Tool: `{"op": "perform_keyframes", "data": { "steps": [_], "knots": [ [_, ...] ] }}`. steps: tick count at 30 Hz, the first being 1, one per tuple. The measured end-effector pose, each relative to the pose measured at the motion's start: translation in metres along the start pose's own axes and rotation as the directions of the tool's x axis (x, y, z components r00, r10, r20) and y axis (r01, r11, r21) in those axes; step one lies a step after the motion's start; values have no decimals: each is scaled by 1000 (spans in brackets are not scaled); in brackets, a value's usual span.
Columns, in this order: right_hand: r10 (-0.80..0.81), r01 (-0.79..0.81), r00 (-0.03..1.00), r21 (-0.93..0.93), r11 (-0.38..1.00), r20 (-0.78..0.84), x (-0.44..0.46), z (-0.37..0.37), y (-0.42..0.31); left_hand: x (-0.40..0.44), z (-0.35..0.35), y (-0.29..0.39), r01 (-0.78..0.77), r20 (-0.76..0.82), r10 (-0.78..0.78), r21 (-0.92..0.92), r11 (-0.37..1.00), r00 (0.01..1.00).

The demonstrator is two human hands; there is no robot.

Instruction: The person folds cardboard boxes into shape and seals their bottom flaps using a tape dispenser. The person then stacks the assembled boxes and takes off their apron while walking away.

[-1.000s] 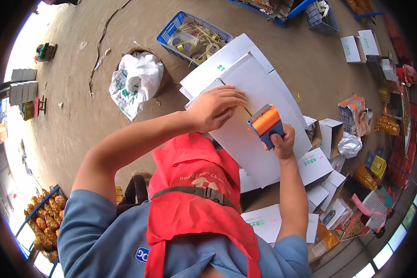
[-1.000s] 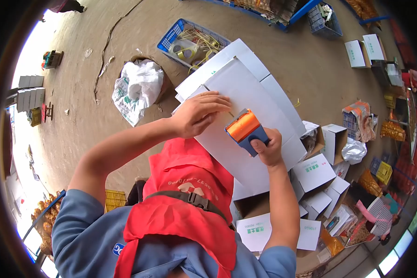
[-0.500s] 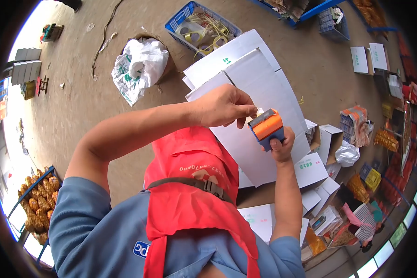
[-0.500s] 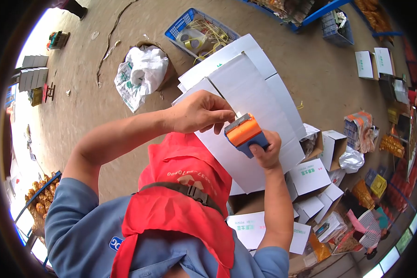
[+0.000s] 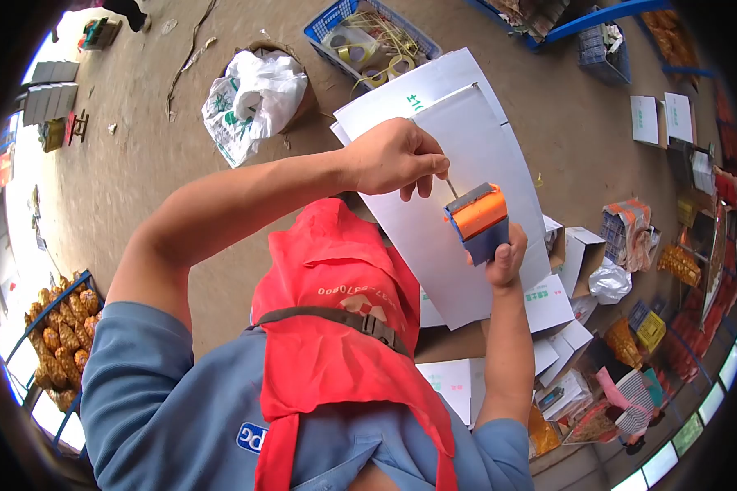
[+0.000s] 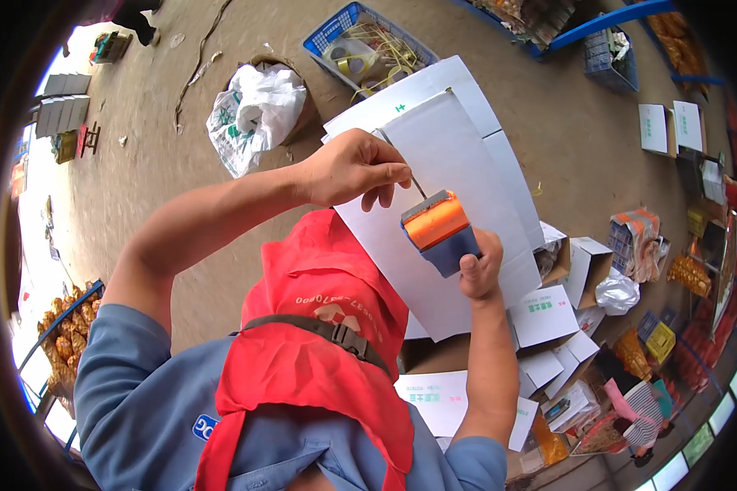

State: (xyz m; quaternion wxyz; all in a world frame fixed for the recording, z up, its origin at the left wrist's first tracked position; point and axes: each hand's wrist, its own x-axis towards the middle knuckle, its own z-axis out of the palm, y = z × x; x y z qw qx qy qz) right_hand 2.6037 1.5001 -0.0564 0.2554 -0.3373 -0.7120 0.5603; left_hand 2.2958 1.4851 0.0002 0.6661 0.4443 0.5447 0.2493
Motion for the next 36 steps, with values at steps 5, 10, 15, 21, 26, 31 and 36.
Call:
{"op": "perform_keyframes", "data": {
  "steps": [5,10,15,21,26,31,36],
  "knots": [
    [114,-116,993,112,987,27,0,-3,-5,7,-32,-3,-74,-117,70,-24,997,991],
    [119,-119,993,6,993,16,-12,-14,6,3,-75,-12,-92,-255,82,-27,995,963],
    [142,-141,990,-23,990,19,-15,-12,-7,-4,-120,-21,-12,-261,11,-3,1000,965],
    [248,-249,969,-59,967,-11,-12,-7,-18,23,-125,-43,15,-209,-29,-67,998,978],
    [251,-251,968,-86,964,-5,-14,-9,-17,45,-120,-60,37,-170,-46,-56,998,984],
    [259,-260,966,-119,958,-26,-16,-9,-17,66,-114,-88,23,-137,-32,-68,997,990],
    [256,-257,966,-136,957,-27,-14,-7,-21,72,-85,-97,75,-106,-57,175,982,993]
  ]
}}
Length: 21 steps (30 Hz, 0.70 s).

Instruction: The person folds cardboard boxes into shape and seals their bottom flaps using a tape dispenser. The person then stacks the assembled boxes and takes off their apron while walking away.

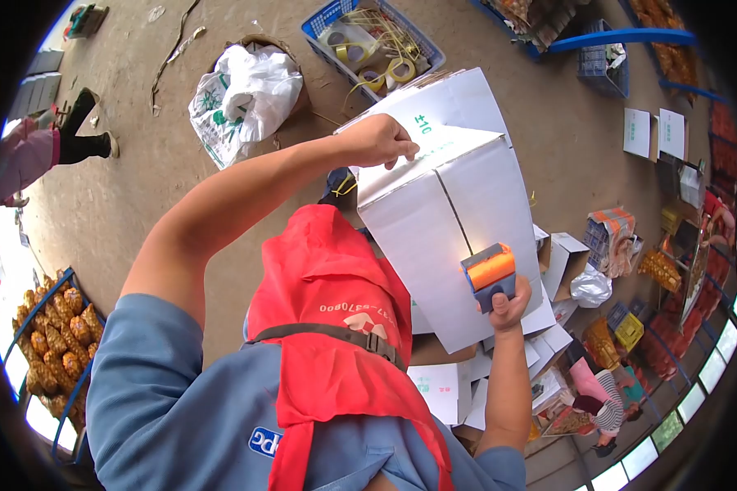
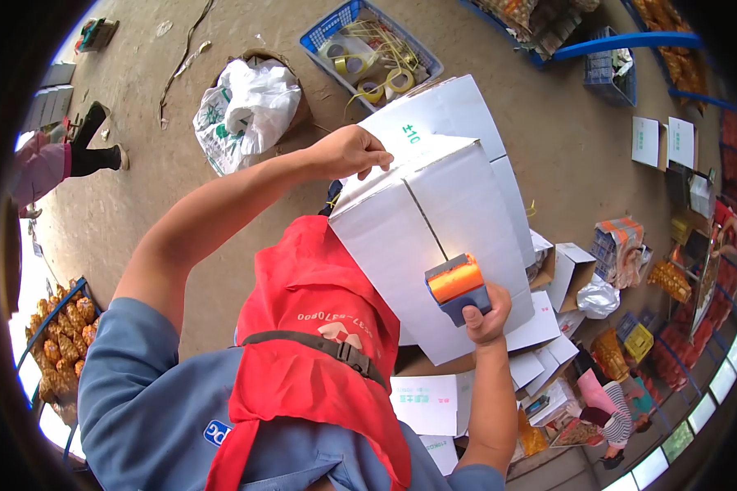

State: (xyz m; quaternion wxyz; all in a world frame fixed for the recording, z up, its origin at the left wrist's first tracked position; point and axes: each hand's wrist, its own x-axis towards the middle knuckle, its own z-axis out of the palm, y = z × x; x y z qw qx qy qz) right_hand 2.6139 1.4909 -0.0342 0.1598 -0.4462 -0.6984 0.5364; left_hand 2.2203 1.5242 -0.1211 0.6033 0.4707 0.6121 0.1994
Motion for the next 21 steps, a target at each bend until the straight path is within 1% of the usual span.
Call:
{"op": "perform_keyframes", "data": {
  "steps": [1,2,3,5,6,8,9,11,12,13,14,15,16,17,19,21],
  "knots": [
    [-12,12,1000,-20,1000,-18,1,1,0,-1,9,0,13,-16,-13,15,1000,1000],
    [-26,24,999,-42,999,-36,1,2,0,-1,25,-5,-15,-151,36,136,991,988],
    [-27,26,999,-43,999,-33,2,3,1,-5,34,-4,-88,-223,177,358,930,959],
    [-70,62,995,-112,992,-66,5,5,3,-6,38,0,-39,-200,114,343,939,973],
    [-76,68,995,-112,991,-62,6,5,3,-3,35,-6,-37,-207,114,342,939,972],
    [-108,97,993,-169,981,-57,5,5,4,6,30,-25,154,-118,-108,520,840,987],
    [-118,107,992,-170,979,-52,1,4,5,3,31,-31,159,-130,-106,518,841,986],
    [-32,30,999,-52,998,-38,-1,3,12,-2,28,-39,111,-132,-57,453,885,990],
    [-35,33,998,-46,998,-47,0,4,12,-13,25,-33,22,-236,60,331,943,970],
    [-39,37,998,-40,999,-53,1,4,13,-19,22,-27,22,-235,62,340,940,970],
    [-50,46,997,-65,997,-59,2,5,8,-25,20,-21,-91,-237,99,46,995,966],
    [-59,53,996,-91,994,-64,1,6,7,-31,21,-18,-197,-249,132,-254,947,959],
    [-57,51,996,-89,995,-67,0,7,8,-36,23,-17,-248,-137,218,-275,929,966],
    [-57,54,997,-56,997,-58,0,6,9,-41,35,-19,-234,-20,238,-296,926,971],
    [-51,49,997,-25,998,-53,0,4,12,-42,47,-28,-245,22,271,-361,900,962],
    [-54,54,998,-18,998,-19,0,3,15,-32,39,-44,-195,120,235,-273,942,965]
  ]
}}
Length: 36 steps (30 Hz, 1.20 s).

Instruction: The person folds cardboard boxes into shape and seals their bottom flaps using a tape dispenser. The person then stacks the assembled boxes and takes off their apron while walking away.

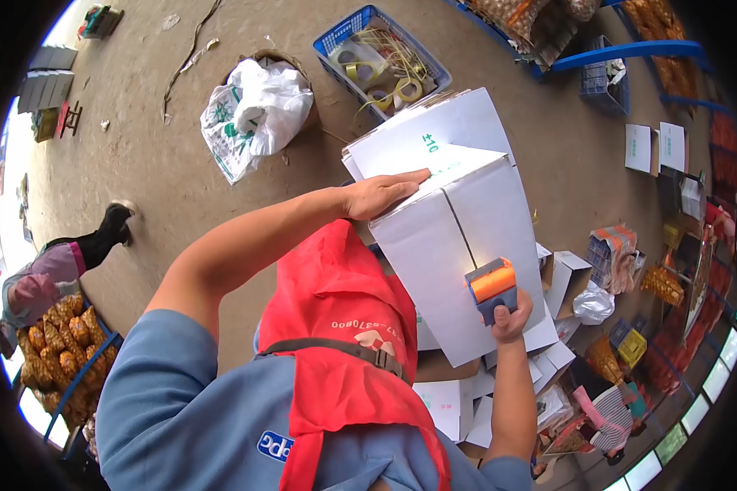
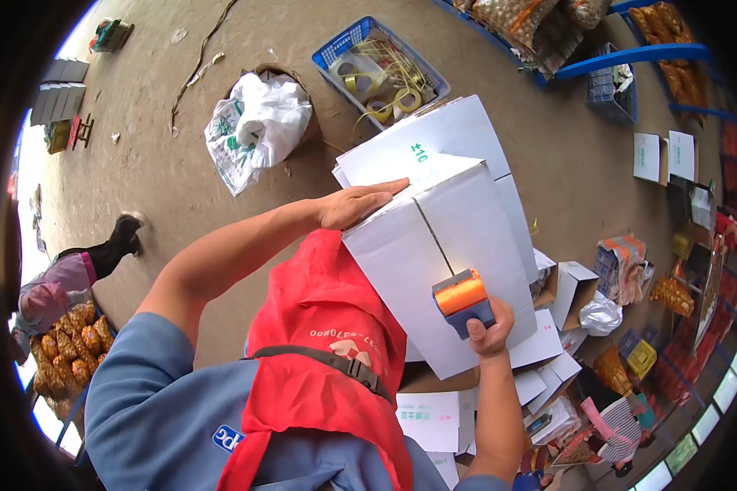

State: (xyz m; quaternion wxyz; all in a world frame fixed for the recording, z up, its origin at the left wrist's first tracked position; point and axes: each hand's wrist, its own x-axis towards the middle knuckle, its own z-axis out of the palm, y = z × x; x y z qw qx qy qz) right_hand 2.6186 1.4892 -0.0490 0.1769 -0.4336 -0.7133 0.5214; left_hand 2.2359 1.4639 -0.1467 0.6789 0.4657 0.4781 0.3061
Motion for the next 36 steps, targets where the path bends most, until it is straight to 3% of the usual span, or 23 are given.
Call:
{"op": "perform_keyframes", "data": {
  "steps": [1,2,4,5,6,8,9,11,16,18,20,22,32,36],
  "knots": [
    [-3,3,1000,3,1000,-10,0,2,-2,4,-6,-8,39,-1,-39,92,995,999],
    [1,-1,1000,11,1000,-11,3,5,-9,5,-13,3,184,-8,-185,139,973,983],
    [0,1,999,22,1000,-34,13,3,-19,-1,-14,27,236,-212,-196,184,954,958],
    [19,-19,1000,31,999,-2,13,2,-22,-12,-2,47,79,-317,-6,218,973,949],
    [45,-46,999,43,998,27,12,2,-27,-19,8,66,-97,-312,221,366,925,924],
    [27,-27,1000,22,999,13,16,0,-34,-21,21,80,-373,-12,588,762,529,809],
    [30,-31,999,29,999,42,17,-1,-36,-21,27,76,-382,7,583,762,523,812],
    [98,-105,990,68,992,103,16,-5,-43,-17,38,69,-377,224,428,872,314,875],
    [299,-302,948,15,953,108,-11,-18,-68,-17,43,74,-325,236,347,918,228,908],
    [442,-417,890,-185,890,117,-34,-39,-66,-17,45,76,-271,201,304,939,211,931],
    [463,-435,882,-229,871,84,-57,-56,-63,-16,46,77,-275,199,332,940,200,922],
    [580,-534,809,-296,792,93,-75,-69,-59,-16,47,76,-274,203,340,945,178,918],
    [572,-505,817,-389,771,74,-64,-68,-57,-19,78,86,-205,148,361,971,124,921],
    [580,-517,814,-410,751,37,-67,-71,-51,-6,147,85,-443,340,372,864,239,864]
  ]
}}
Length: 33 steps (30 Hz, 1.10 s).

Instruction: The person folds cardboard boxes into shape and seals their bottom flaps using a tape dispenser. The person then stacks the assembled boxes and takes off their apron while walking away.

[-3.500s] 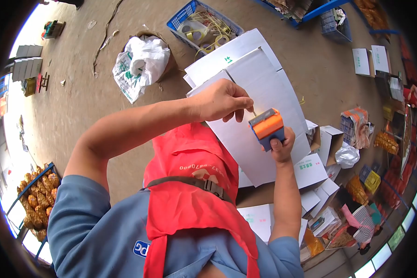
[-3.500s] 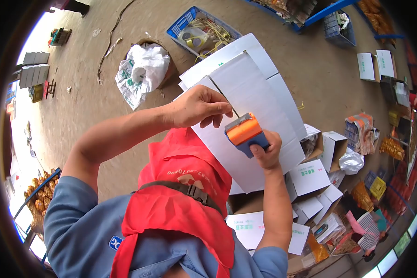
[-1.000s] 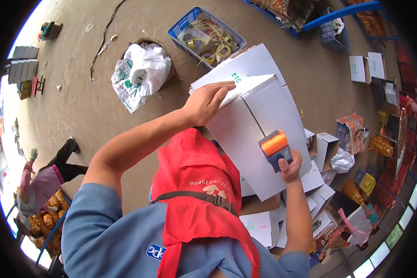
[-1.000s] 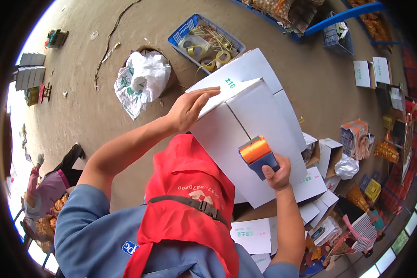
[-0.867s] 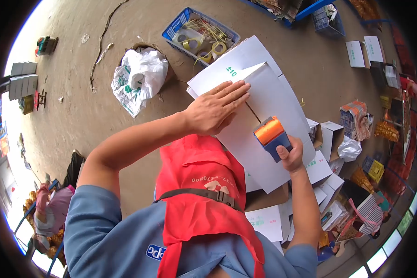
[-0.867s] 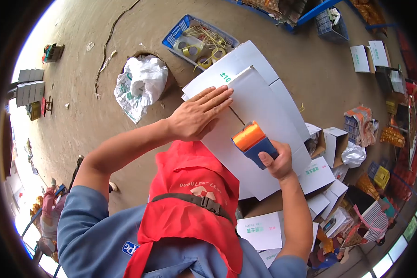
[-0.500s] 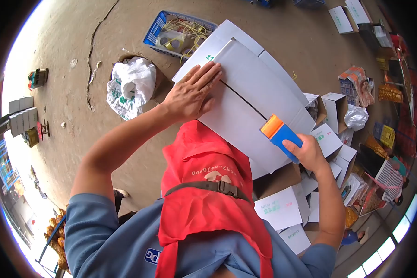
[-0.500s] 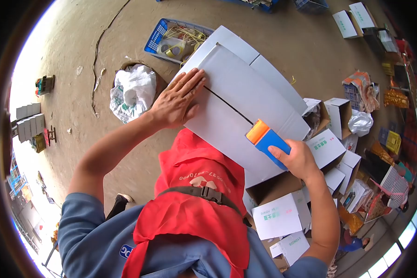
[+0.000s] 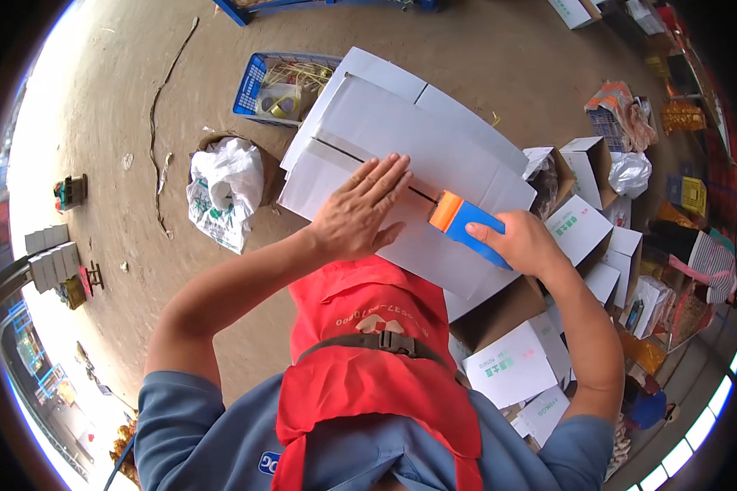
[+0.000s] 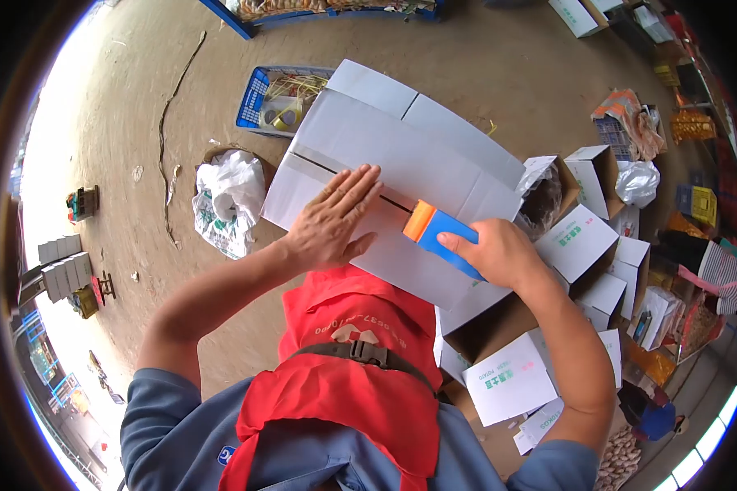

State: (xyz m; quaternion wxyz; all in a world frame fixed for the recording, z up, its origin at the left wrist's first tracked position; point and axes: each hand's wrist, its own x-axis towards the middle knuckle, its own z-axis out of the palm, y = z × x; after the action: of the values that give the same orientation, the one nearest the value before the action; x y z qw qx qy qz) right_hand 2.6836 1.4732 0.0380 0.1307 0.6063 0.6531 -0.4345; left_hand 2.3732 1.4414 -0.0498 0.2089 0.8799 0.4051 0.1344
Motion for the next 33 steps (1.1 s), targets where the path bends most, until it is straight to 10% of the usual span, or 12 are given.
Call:
{"op": "perform_keyframes", "data": {
  "steps": [25,33],
  "knots": [
    [-56,58,998,189,980,-18,-45,49,275,6,16,1,-22,108,-2,213,977,994],
    [12,-27,979,-72,997,-203,-4,78,194,7,19,4,-38,58,26,229,973,998]
  ]
}}
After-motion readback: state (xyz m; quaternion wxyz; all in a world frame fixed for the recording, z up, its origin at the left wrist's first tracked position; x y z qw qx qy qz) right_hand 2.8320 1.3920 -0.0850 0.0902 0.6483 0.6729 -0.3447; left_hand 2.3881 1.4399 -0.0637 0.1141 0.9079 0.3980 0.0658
